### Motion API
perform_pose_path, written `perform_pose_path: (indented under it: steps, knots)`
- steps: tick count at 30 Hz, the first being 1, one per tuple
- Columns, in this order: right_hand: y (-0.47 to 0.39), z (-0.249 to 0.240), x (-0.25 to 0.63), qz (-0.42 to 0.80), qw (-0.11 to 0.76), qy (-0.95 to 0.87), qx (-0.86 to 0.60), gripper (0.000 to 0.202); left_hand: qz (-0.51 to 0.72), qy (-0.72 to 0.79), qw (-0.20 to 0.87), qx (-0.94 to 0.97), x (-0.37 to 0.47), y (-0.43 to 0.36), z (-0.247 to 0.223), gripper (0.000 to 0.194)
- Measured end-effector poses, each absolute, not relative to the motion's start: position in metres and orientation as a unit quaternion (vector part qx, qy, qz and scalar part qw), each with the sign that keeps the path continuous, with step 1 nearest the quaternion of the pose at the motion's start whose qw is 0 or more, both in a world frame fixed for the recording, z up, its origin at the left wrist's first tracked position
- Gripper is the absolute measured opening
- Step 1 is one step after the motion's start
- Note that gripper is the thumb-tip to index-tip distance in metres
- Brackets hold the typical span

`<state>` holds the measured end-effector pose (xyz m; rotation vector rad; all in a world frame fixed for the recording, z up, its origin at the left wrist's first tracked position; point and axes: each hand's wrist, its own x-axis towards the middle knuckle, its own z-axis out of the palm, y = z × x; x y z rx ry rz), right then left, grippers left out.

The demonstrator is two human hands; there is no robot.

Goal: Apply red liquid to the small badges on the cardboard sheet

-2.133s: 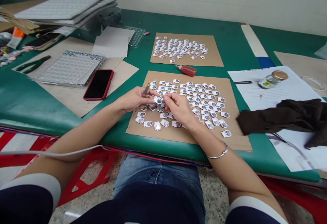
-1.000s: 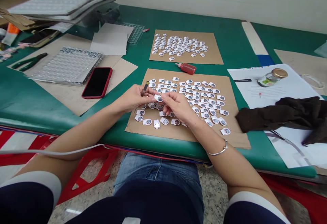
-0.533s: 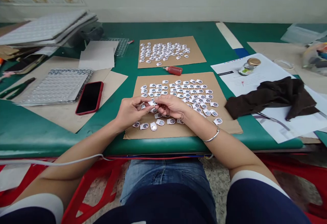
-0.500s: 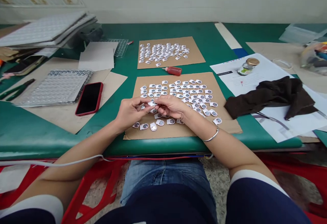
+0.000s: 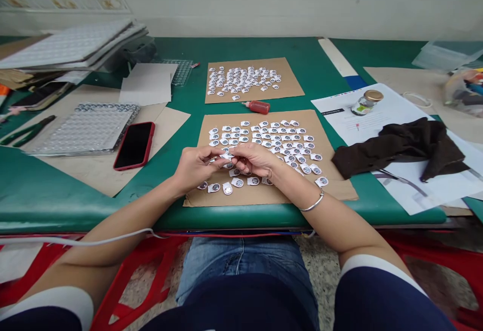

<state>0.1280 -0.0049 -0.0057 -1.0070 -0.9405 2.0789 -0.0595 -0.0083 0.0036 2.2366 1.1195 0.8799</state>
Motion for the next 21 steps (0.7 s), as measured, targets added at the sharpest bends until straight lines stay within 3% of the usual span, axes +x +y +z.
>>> perform_pose_path:
  steps: [21]
  knots:
    - [-0.0096,0.0012,0.1318,0.731,0.329,-0.421,-0.425,0.026,0.306,0.404,0.257,0.823,-0.0593,-0.0075,0.0067,0.018]
